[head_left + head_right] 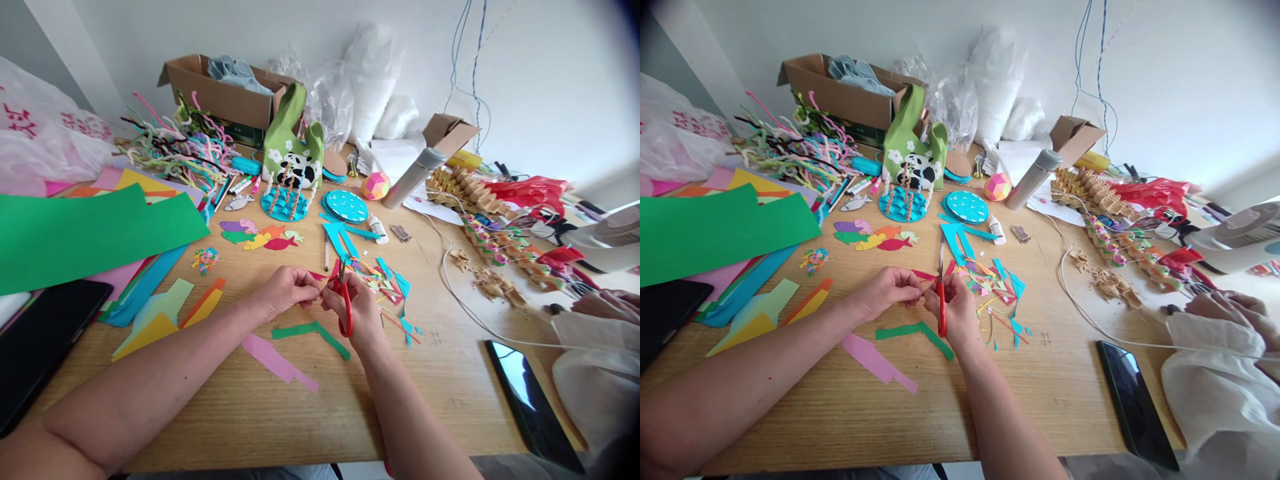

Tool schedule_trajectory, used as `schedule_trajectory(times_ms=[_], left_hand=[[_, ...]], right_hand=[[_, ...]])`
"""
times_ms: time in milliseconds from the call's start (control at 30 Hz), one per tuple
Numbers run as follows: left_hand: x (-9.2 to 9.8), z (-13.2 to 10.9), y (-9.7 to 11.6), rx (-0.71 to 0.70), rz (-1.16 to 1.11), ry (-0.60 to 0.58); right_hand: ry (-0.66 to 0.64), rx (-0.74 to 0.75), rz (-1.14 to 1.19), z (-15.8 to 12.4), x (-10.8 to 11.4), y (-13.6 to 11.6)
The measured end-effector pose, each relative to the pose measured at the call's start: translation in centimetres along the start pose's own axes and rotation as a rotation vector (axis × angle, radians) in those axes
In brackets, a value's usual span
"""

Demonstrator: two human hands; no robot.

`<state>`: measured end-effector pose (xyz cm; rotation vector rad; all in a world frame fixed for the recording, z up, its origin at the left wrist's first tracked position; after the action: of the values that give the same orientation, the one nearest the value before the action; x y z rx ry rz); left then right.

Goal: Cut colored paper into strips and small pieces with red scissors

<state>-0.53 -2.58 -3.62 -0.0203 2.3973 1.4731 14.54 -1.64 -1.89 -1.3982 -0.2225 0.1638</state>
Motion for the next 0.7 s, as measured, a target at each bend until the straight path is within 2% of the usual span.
schedule_trajectory(times_ms=[267, 467, 700], left_hand=[[0.9, 0.3, 0.0, -0.041, -0.258, 0.015], [0.8, 0.3, 0.2, -0.062, -0.309, 0.063], [0.3, 0.2, 0.3, -0.058, -0.358, 0.086]], right_hand=[[-0.165, -0.048, 0.003, -0.3, -0.3, 0.2], [-0.263, -0.091, -0.072, -0.5, -0.2, 1.2], [-0.283, -0.119, -0.063, -0.7, -0.4, 1.3]])
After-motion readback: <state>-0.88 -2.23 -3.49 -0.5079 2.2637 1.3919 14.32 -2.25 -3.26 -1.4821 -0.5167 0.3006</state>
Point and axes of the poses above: each hand's wrist, its own z-axis towards the middle knuckle, its own x-axis out of the back of the hand, y = z × x, the point moved 1 cm from there along z, towards the middle knuckle, and after that the axes turned 15 degrees about x, right-handed, at the moved point
